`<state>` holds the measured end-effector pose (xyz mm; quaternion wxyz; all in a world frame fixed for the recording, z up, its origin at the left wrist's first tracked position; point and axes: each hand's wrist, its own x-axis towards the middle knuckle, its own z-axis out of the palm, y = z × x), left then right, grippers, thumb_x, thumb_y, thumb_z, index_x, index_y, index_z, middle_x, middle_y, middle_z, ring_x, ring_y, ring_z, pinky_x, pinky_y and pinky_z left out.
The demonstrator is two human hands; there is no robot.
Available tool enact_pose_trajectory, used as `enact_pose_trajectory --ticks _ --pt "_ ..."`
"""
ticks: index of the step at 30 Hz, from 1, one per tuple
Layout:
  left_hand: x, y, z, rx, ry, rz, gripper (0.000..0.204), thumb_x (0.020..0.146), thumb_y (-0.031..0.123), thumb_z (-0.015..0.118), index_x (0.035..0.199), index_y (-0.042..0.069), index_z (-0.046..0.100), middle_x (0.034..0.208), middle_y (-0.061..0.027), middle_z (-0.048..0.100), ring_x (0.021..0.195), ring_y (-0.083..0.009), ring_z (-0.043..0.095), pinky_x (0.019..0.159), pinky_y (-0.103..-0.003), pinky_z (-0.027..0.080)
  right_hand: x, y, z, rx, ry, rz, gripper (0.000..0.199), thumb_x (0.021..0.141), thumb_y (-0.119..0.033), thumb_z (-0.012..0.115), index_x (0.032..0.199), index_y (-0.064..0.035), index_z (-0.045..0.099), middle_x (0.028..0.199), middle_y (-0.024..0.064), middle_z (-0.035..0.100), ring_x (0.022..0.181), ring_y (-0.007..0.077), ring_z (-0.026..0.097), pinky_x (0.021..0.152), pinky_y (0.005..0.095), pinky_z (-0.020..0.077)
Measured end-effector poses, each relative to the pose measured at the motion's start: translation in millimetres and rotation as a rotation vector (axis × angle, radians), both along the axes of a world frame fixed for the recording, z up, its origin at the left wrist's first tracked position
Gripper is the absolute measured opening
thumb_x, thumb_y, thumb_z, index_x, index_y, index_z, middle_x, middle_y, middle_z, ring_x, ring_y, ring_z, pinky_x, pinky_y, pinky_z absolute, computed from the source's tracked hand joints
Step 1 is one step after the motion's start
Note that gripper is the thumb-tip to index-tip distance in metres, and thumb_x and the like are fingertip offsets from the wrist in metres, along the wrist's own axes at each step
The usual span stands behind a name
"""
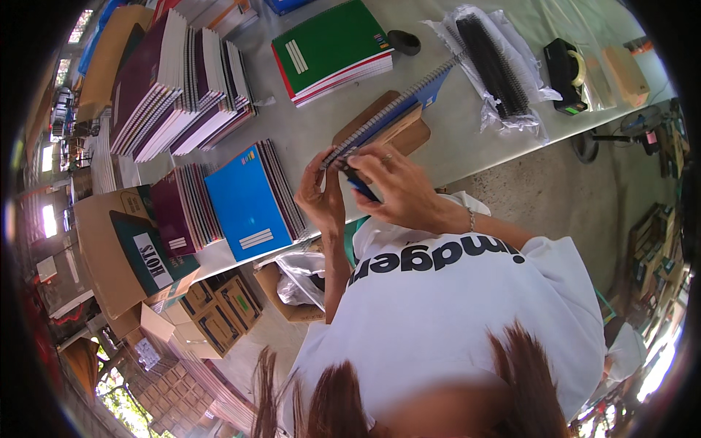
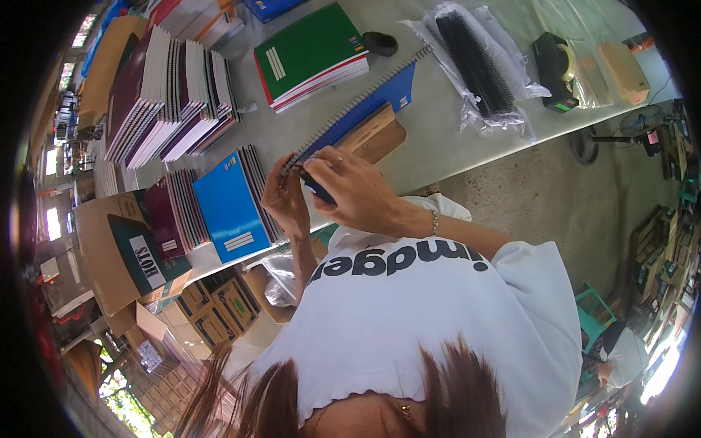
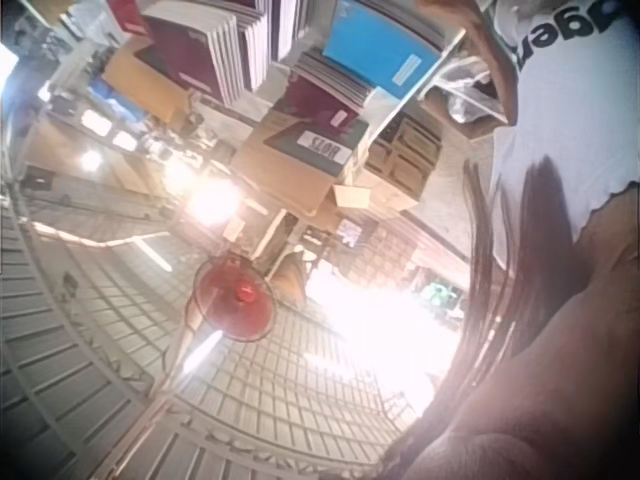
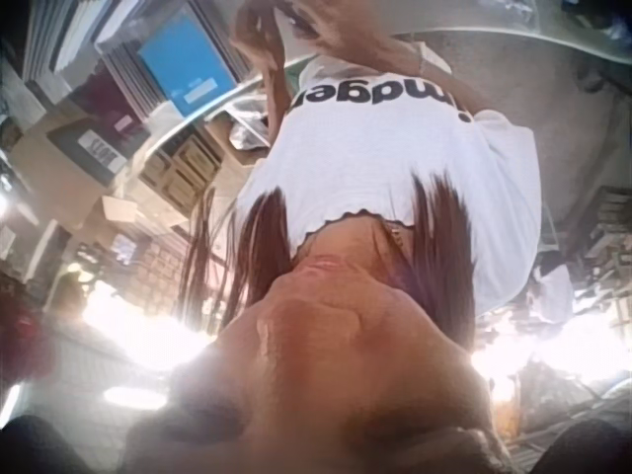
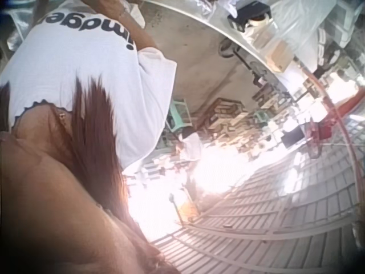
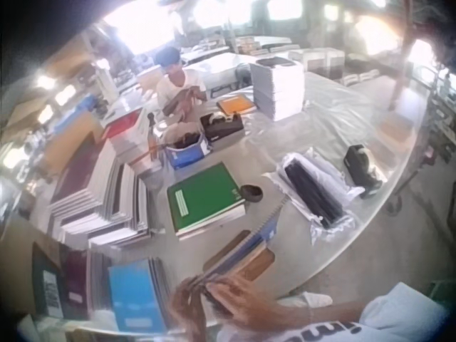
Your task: The person inserts a metal spiral through the holes of a notebook, cuts the coil with a pair of pliers, and places the notebook onto a stack. They repeat this process with several other notebooks of different colors.
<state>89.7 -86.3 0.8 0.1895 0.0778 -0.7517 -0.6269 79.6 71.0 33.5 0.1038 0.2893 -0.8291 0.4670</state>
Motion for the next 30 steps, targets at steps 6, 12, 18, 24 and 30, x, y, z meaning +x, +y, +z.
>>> enact_pose_trajectory --ticks 6,12,18,24,30 --pt "0 3 2 -0.062 -0.012 0.056 0.024 0.086 -0.01 0.061 0.108 -0.003 0.068 0.1 -0.0114 0.071 0.094 -0.0154 0.067 0.085 -0.027 0.053 0 -8 -9 0.038 -0.028 0.073 0.047 0.08 -0.017 0.071 0.12 -0.0041 0.051 0.118 0.0154 0.053 0.104 0.0358 0.056 0.082 0.043 0.05" --pt "0 8 1 -0.128 0.005 0.098 0.029 0.085 -0.013 0.056 0.11 -0.003 0.067 0.1 -0.0116 0.072 0.093 -0.0169 0.069 0.082 -0.026 0.054 -2 -8 -15 -0.01 -0.013 0.098 0.047 0.081 -0.014 0.07 0.122 -0.0039 0.05 0.115 0.0155 0.055 0.101 0.035 0.058 0.078 0.0419 0.052" --pt "5 10 -8 -0.179 0.084 0.148 0.031 0.08 -0.013 0.061 0.107 0.0 0.069 0.1 -0.0113 0.073 0.092 -0.0194 0.07 0.082 -0.029 0.054 -4 -7 -3 -0.472 -0.892 0.353 0.034 0.092 -0.021 0.062 0.118 -0.0034 0.048 0.103 0.014 0.058 0.096 0.0254 0.06 0.08 0.0341 0.051" --pt "2 13 -4 -0.398 0.051 0.199 0.028 0.081 -0.008 0.064 0.106 0.004 0.069 0.1 -0.0116 0.073 0.089 -0.0193 0.071 0.077 -0.031 0.055 -32 26 -7 -0.493 -1.285 0.607 0.039 0.097 -0.027 0.056 0.125 -0.0024 0.046 0.103 0.0086 0.057 0.098 0.0137 0.058 0.088 0.0296 0.046" --pt "2 13 13 -0.371 -0.03 0.205 0.027 0.086 -0.009 0.062 0.109 0.003 0.067 0.087 -0.0104 0.069 0.075 -0.0109 0.066 0.064 -0.024 0.051 -83 142 -94 0.338 -0.55 0.216 0.038 0.091 -0.012 0.058 0.125 -0.0021 0.046 0.107 0.0187 0.058 0.095 0.0359 0.058 0.086 0.0414 0.0456"
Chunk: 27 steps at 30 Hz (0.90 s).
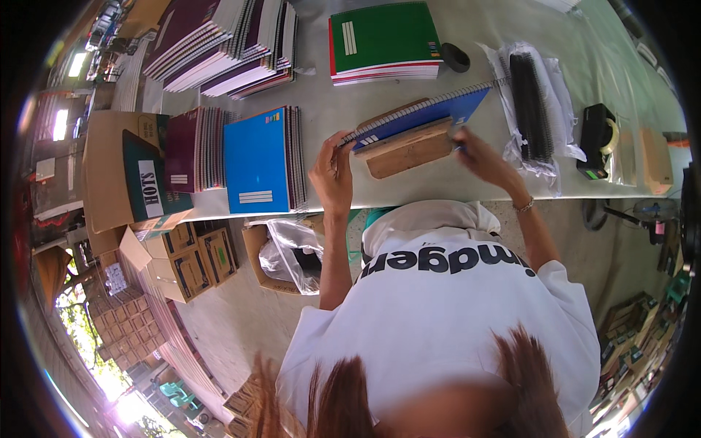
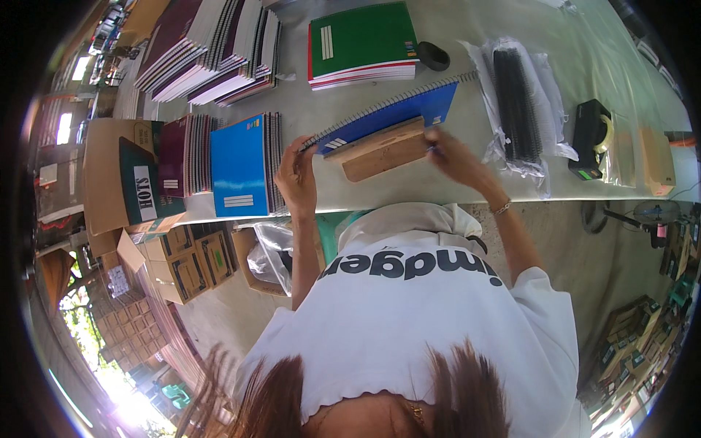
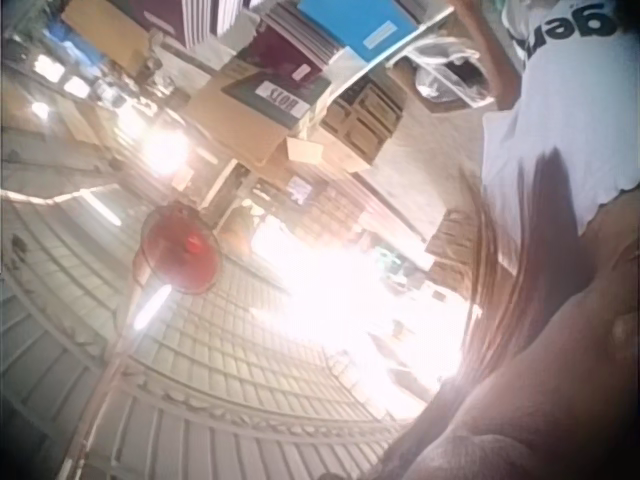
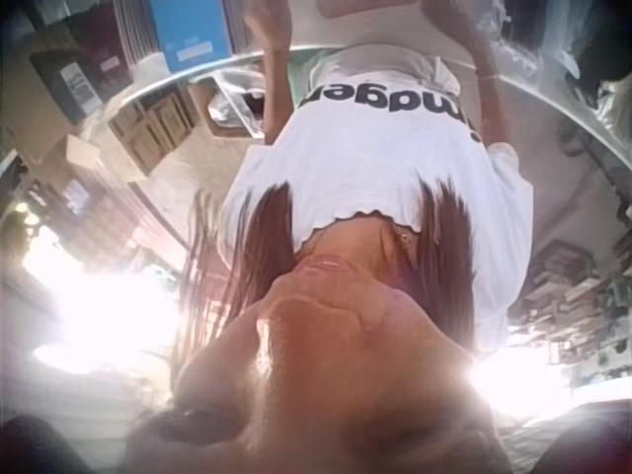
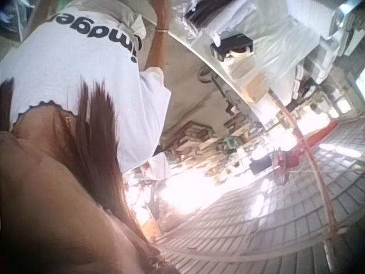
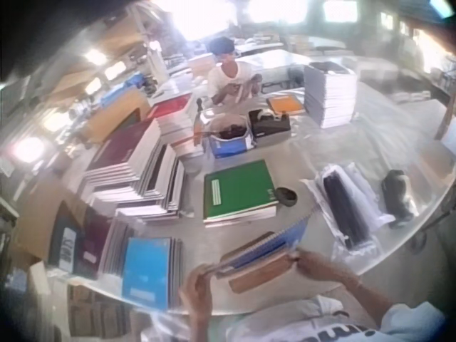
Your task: The person inserts a metal spiral through the holes of a notebook, cuts the coil with a pair of pliers, and places the notebook onto a stack. They repeat this process with several other notebooks of different colors.
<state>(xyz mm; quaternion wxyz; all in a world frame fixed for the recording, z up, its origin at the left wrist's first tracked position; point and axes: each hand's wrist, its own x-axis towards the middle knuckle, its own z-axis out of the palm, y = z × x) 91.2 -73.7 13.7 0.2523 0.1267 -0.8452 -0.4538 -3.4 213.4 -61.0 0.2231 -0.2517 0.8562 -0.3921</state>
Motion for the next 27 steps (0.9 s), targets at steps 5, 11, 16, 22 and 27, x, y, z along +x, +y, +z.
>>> enact_pose_trajectory --ticks 5,11,16,22,27 --pt "-1 -20 32 -0.131 0.143 -0.035 0.021 0.091 -0.005 0.057 0.11 0.002 0.062 0.099 -0.0123 0.066 0.089 -0.0169 0.065 0.075 -0.03 0.051 -22 43 -51 0.196 0.594 -0.208 0.039 0.092 -0.018 0.055 0.128 -0.0064 0.045 0.118 0.018 0.053 0.111 0.0367 0.049 0.097 0.047 0.0359" --pt "11 -85 139 -0.278 0.31 0.124 0.019 0.09 0.008 0.047 0.106 0.002 0.055 0.105 -0.0084 0.055 0.101 -0.0164 0.049 0.094 -0.029 0.034 -19 36 -77 0.254 0.7 -0.278 0.041 0.094 -0.022 0.054 0.131 -0.0074 0.045 0.122 0.015 0.051 0.117 0.0331 0.045 0.102 0.0475 0.0311" --pt "-8 -130 167 -0.449 0.182 0.011 0.029 0.08 0.01 0.039 0.098 0.002 0.06 0.089 -0.0108 0.059 0.077 -0.0193 0.053 0.073 -0.033 0.042 -20 34 -83 0.303 0.706 -0.312 0.04 0.093 -0.023 0.055 0.13 -0.0082 0.047 0.122 0.0131 0.051 0.118 0.032 0.044 0.102 0.0471 0.0307" --pt "-58 -194 83 -0.713 0.037 -0.286 0.033 0.085 0.021 0.041 0.102 0.005 0.063 0.105 -0.0138 0.06 0.104 -0.03 0.052 0.098 -0.046 0.033 -21 33 -85 0.323 0.741 -0.337 0.039 0.093 -0.024 0.056 0.128 -0.009 0.05 0.121 0.0113 0.05 0.117 0.0318 0.045 0.102 0.0471 0.0318" --pt "3 -217 -63 -0.597 -0.576 0.235 0.053 0.098 0.054 0.038 0.137 0.02 0.051 0.143 -0.0123 0.043 0.138 -0.0332 0.034 0.113 -0.063 0.008 -22 31 -82 0.346 0.729 -0.356 0.038 0.093 -0.025 0.056 0.127 -0.0092 0.05 0.12 0.0114 0.051 0.117 0.0322 0.045 0.101 0.0465 0.0329"
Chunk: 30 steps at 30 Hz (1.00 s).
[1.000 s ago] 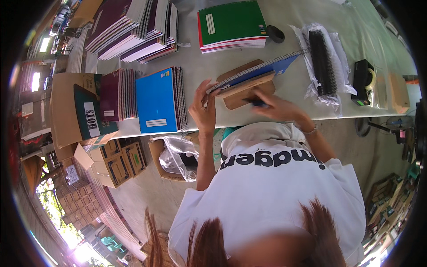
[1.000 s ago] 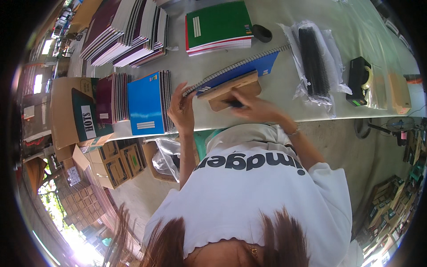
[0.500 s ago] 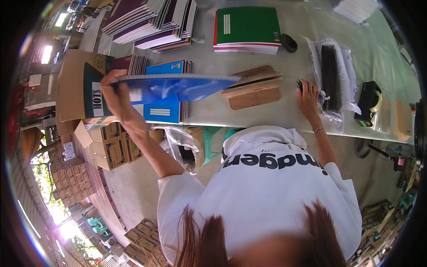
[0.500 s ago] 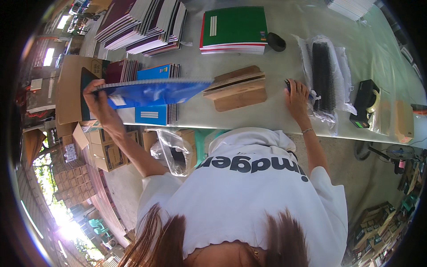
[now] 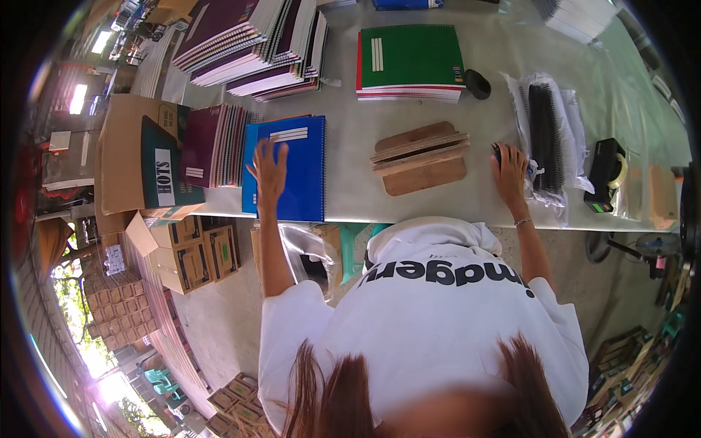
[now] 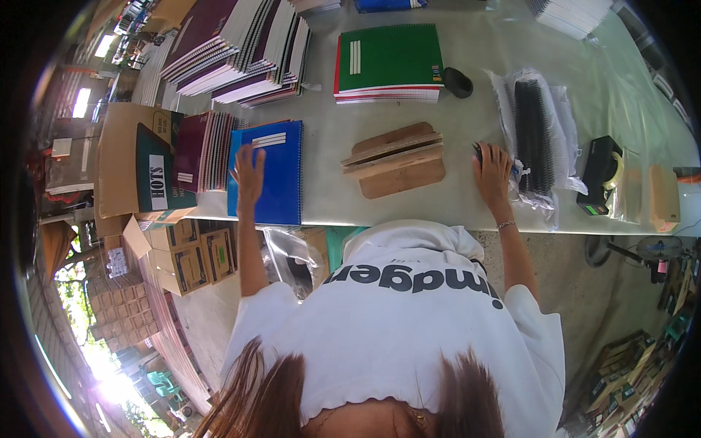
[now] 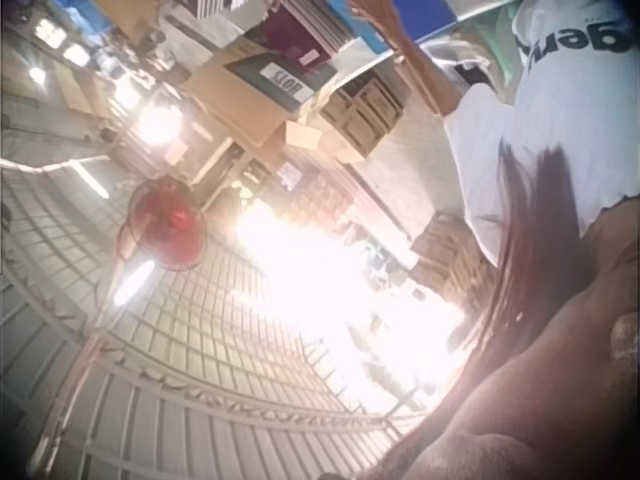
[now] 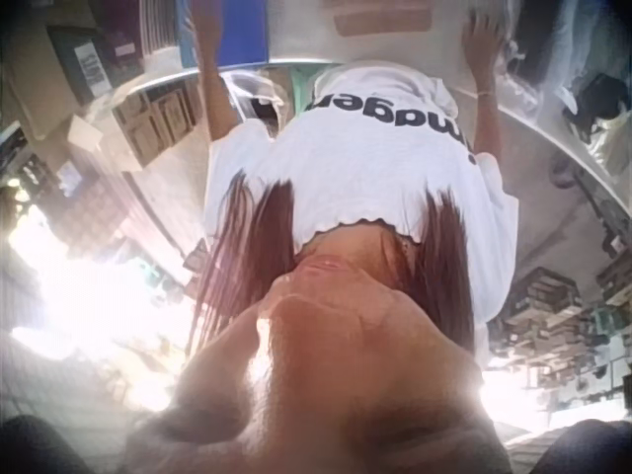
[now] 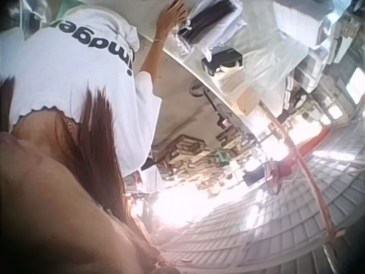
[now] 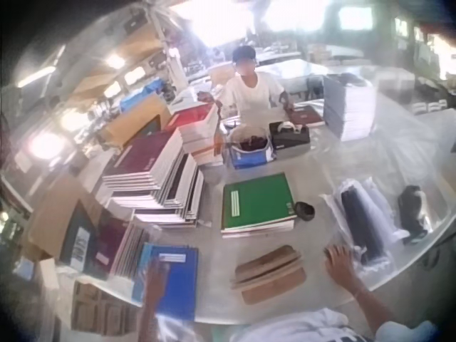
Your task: The person inserts a metal spiral through the holes of a notebook, cuts the coil with a pair of pliers, and places the notebook onto a stack. They repeat this process with several other notebooks of different colors.
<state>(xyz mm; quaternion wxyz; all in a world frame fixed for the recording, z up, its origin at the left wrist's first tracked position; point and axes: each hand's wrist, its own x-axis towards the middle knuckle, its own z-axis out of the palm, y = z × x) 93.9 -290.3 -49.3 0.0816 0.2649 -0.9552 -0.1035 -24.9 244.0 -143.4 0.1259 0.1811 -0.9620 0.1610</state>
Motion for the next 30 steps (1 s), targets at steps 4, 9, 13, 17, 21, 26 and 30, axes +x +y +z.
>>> enact_pose_trajectory --ticks 4,9,13,17,21,26,30 --pt "21 2 -32 -0.064 -0.024 -0.026 0.061 0.097 0.061 0.036 0.147 0.027 0.038 0.155 -0.0082 0.03 0.145 -0.0339 0.019 0.113 -0.066 0.002 0 0 0 -0.013 0.002 -0.003 0.038 0.093 -0.026 0.057 0.127 -0.01 0.05 0.12 0.0116 0.051 0.116 0.0325 0.045 0.101 0.0472 0.0327" --pt "21 -26 -37 -0.038 0.023 -0.023 0.065 0.093 0.066 0.037 0.149 0.031 0.035 0.157 -0.0107 0.024 0.146 -0.038 0.014 0.11 -0.07 0.004 -2 3 0 -0.014 -0.025 0.02 0.038 0.093 -0.026 0.057 0.127 -0.0106 0.05 0.12 0.0114 0.052 0.116 0.033 0.045 0.1 0.0478 0.0327" --pt "27 -34 -41 -0.18 0.021 0.198 0.08 0.081 0.079 0.043 0.148 0.035 0.035 0.155 -0.0238 0.018 0.144 -0.0475 0.012 0.106 -0.075 0.01 -3 4 1 0.004 -0.048 0.014 0.039 0.093 -0.026 0.057 0.127 -0.0104 0.05 0.12 0.0114 0.052 0.116 0.0329 0.045 0.1 0.0483 0.0329" --pt "24 -43 -34 -0.033 -0.015 0.249 0.083 0.078 0.082 0.045 0.148 0.036 0.035 0.154 -0.0243 0.02 0.141 -0.0475 0.017 0.105 -0.075 0.013 -2 2 0 -0.007 -0.013 0.017 0.038 0.093 -0.026 0.057 0.127 -0.0105 0.051 0.12 0.0114 0.052 0.116 0.0326 0.045 0.1 0.0487 0.0328" --pt "28 -65 -44 -0.219 0.032 0.301 0.086 0.076 0.083 0.048 0.147 0.037 0.035 0.145 -0.0245 0.034 0.136 -0.0465 0.029 0.103 -0.072 0.02 -2 0 2 -0.009 -0.01 0.016 0.038 0.093 -0.025 0.057 0.126 -0.0097 0.051 0.119 0.0114 0.052 0.116 0.0328 0.045 0.101 0.049 0.0324" --pt "25 -68 -38 -0.074 0.056 0.361 0.084 0.075 0.077 0.057 0.144 0.032 0.042 0.137 -0.02 0.045 0.13 -0.0421 0.038 0.103 -0.065 0.027 -2 -1 3 -0.013 -0.02 0.016 0.038 0.092 -0.025 0.058 0.126 -0.009 0.051 0.118 0.0115 0.052 0.115 0.0331 0.045 0.101 0.049 0.0322" --pt "26 -52 -30 -0.047 0.212 0.325 0.078 0.076 0.072 0.062 0.136 0.023 0.051 0.137 -0.0161 0.049 0.126 -0.0365 0.046 0.102 -0.059 0.034 0 1 0 -0.012 0.007 0.002 0.037 0.093 -0.025 0.057 0.126 -0.0096 0.051 0.118 0.0117 0.052 0.115 0.0336 0.045 0.101 0.0489 0.0324"
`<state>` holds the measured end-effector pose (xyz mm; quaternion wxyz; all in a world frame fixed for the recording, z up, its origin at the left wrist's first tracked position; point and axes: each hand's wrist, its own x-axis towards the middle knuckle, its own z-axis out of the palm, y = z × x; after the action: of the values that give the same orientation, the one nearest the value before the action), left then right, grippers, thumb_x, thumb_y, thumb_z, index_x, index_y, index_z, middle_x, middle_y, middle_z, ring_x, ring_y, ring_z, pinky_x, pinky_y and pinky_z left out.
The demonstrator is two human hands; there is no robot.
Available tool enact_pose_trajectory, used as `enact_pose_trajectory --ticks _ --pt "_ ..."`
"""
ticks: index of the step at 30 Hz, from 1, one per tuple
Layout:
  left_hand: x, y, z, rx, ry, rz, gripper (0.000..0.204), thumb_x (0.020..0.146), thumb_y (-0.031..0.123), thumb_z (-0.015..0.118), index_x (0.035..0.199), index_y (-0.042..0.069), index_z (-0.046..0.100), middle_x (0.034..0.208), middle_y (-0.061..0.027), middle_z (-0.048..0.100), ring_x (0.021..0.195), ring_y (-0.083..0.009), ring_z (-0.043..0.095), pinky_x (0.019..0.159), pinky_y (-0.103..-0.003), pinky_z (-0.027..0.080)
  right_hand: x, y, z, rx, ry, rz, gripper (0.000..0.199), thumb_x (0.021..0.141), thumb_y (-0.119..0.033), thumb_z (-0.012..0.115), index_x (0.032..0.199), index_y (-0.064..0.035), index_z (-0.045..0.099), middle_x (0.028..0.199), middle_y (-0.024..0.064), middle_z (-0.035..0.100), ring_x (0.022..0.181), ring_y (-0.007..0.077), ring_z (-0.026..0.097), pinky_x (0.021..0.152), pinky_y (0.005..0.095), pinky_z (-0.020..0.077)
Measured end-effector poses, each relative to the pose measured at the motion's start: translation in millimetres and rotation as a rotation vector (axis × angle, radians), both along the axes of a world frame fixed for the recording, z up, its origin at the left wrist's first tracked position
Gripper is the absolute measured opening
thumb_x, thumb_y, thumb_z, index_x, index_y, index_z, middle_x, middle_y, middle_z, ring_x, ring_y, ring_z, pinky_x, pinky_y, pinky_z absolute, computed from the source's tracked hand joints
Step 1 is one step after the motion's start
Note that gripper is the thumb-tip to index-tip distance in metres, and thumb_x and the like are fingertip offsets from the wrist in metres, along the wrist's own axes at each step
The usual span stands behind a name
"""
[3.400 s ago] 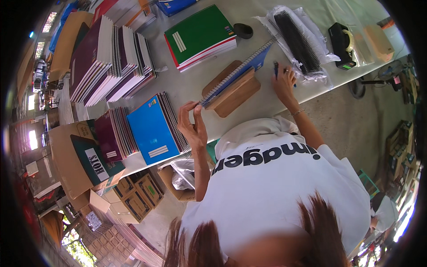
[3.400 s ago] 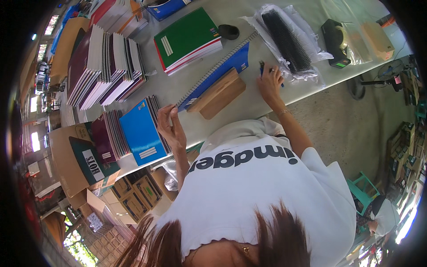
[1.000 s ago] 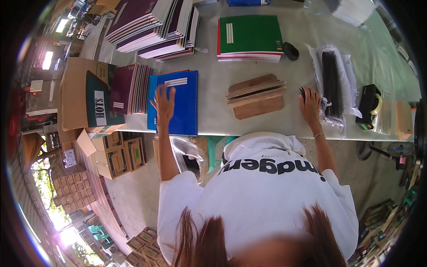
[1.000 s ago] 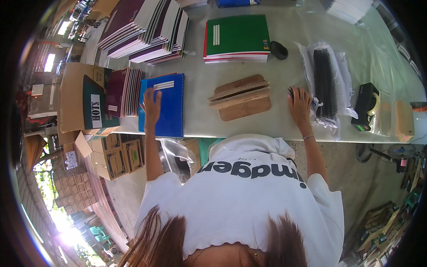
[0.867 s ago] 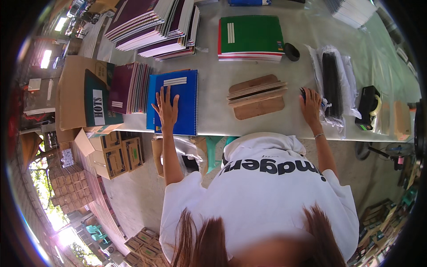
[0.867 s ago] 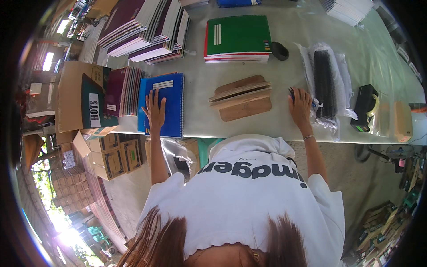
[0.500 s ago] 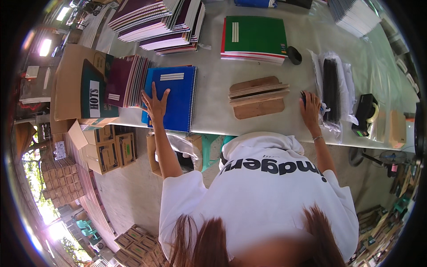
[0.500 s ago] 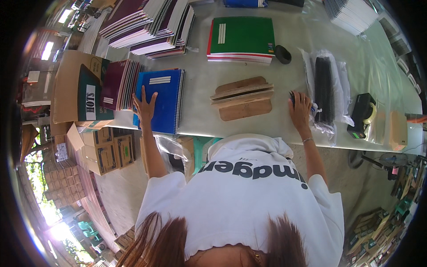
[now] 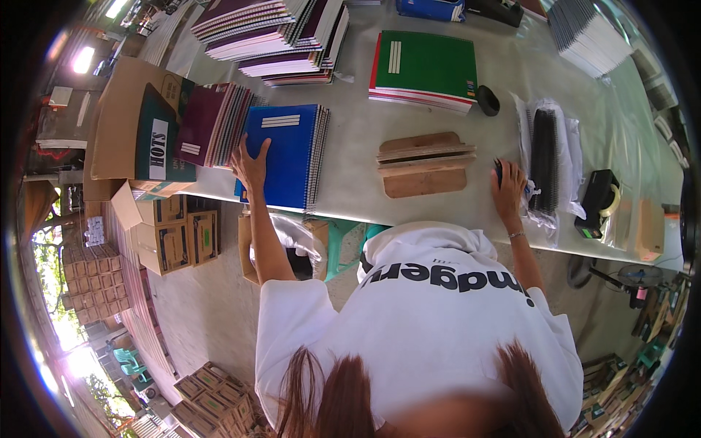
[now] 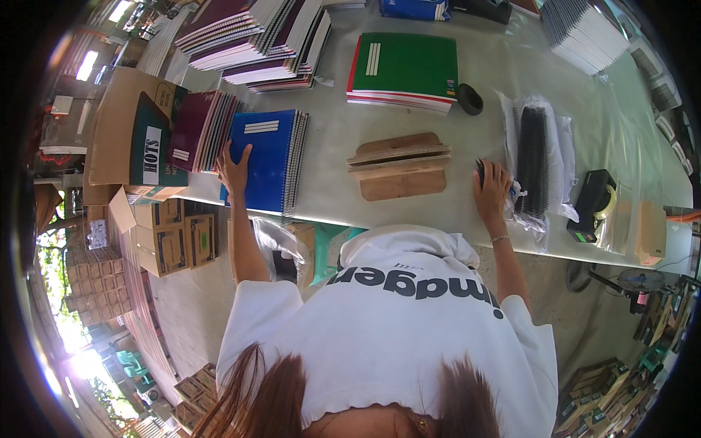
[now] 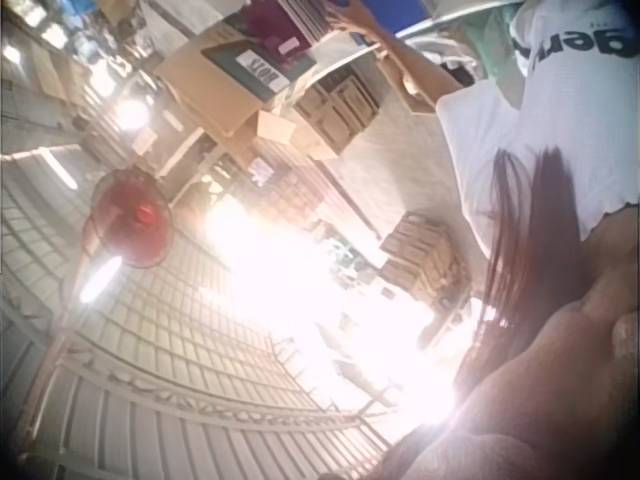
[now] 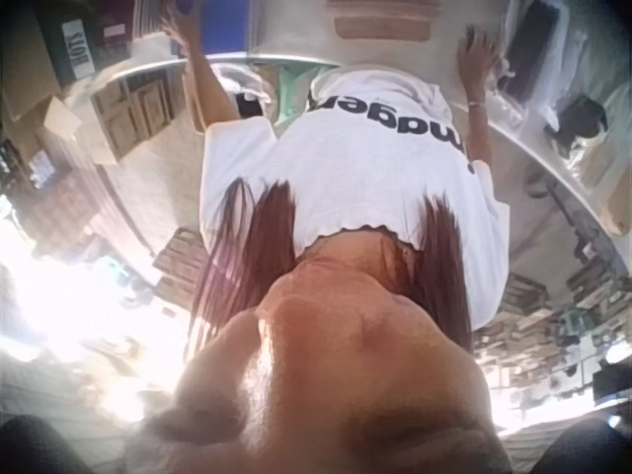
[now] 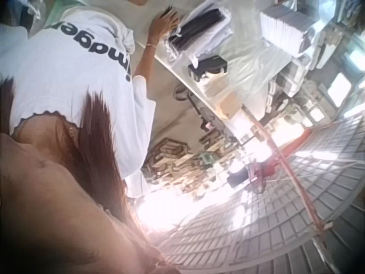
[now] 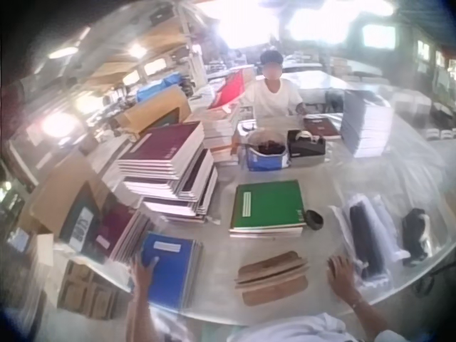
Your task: The person inserts a metal spiral through the holes of a notebook, cuts the coil with a pair of pliers, and places the notebook onto a stack. They repeat this process with several other notebooks of different colors.
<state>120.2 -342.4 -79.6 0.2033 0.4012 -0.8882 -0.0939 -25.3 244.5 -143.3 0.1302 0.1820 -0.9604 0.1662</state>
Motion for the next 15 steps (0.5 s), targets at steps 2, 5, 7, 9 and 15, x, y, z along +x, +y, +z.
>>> enact_pose_trajectory --ticks 2,5,7,9,15 --pt "3 1 1 0.011 0.052 -0.03 0.075 0.077 0.069 0.062 0.132 0.019 0.054 0.135 -0.0156 0.052 0.124 -0.0344 0.05 0.101 -0.057 0.038 0 2 -1 -0.014 -0.017 -0.002 0.037 0.093 -0.026 0.057 0.126 -0.0099 0.051 0.118 0.012 0.052 0.115 0.0342 0.045 0.101 0.0494 0.0325" --pt "7 -7 3 0.009 0.09 -0.1 0.071 0.08 0.066 0.061 0.13 0.016 0.056 0.131 -0.0157 0.055 0.122 -0.0332 0.052 0.1 -0.055 0.04 -3 1 -3 0.009 0.002 -0.013 0.036 0.092 -0.027 0.058 0.125 -0.0114 0.052 0.118 0.0128 0.052 0.115 0.0352 0.045 0.1 0.0507 0.0323" --pt "4 -4 7 -0.007 0.068 -0.116 0.068 0.083 0.062 0.061 0.131 0.015 0.056 0.129 -0.016 0.057 0.123 -0.0332 0.051 0.102 -0.054 0.039 -4 -2 2 -0.034 -0.044 -0.048 0.036 0.092 -0.028 0.058 0.124 -0.0126 0.052 0.119 0.0134 0.051 0.115 0.0357 0.045 0.1 0.0513 0.032" --pt "11 -14 3 -0.121 0.013 -0.17 0.063 0.085 0.059 0.06 0.132 0.017 0.056 0.134 -0.014 0.054 0.127 -0.0336 0.049 0.104 -0.055 0.036 -9 -13 10 -0.098 -0.056 -0.052 0.035 0.092 -0.029 0.059 0.123 -0.0136 0.052 0.119 0.0137 0.051 0.115 0.036 0.044 0.1 0.0516 0.0318" --pt "-77 74 27 -0.472 -0.127 -0.111 0.054 0.087 0.043 0.064 0.136 0.024 0.053 0.146 -0.0097 0.038 0.134 -0.0316 0.038 0.108 -0.054 0.029 -72 -31 15 -0.244 0.015 0.002 0.042 0.089 -0.026 0.064 0.126 -0.0109 0.051 0.121 0.0159 0.052 0.12 0.0354 0.044 0.103 0.0493 0.0304"
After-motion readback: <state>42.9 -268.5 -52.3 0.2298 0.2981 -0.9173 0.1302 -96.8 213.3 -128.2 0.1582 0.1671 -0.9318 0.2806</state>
